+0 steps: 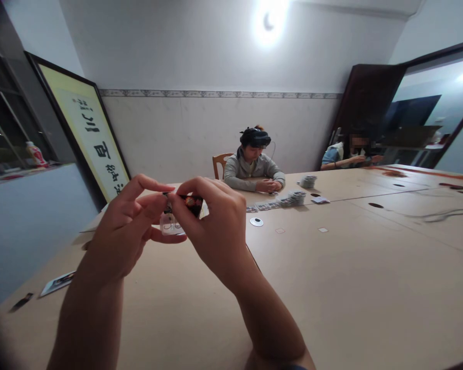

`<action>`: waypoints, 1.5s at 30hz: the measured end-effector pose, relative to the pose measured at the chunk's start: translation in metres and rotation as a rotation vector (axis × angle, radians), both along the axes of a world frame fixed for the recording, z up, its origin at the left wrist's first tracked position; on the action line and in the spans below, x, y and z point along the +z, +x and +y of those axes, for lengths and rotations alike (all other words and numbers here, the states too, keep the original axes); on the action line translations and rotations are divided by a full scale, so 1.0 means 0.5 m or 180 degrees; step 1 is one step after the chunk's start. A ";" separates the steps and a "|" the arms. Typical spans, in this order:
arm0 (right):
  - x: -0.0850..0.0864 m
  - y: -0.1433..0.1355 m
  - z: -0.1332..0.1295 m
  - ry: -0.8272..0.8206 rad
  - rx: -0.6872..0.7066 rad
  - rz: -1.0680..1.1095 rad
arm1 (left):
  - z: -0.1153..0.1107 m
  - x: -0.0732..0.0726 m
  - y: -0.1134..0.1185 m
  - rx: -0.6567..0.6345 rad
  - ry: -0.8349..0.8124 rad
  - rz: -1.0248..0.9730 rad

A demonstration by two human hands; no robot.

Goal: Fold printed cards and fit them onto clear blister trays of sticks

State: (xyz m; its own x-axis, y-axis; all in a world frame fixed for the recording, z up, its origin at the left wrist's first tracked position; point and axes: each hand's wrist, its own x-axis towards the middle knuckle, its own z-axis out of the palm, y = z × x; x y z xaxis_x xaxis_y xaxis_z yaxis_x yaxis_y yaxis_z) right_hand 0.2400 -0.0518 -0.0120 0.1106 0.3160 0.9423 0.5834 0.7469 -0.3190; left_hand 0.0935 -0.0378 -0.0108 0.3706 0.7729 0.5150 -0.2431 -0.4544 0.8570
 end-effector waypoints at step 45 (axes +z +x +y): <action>-0.009 -0.013 0.013 -0.0016 -0.0549 0.0085 | 0.005 0.007 0.000 0.0182 -0.0242 -0.0129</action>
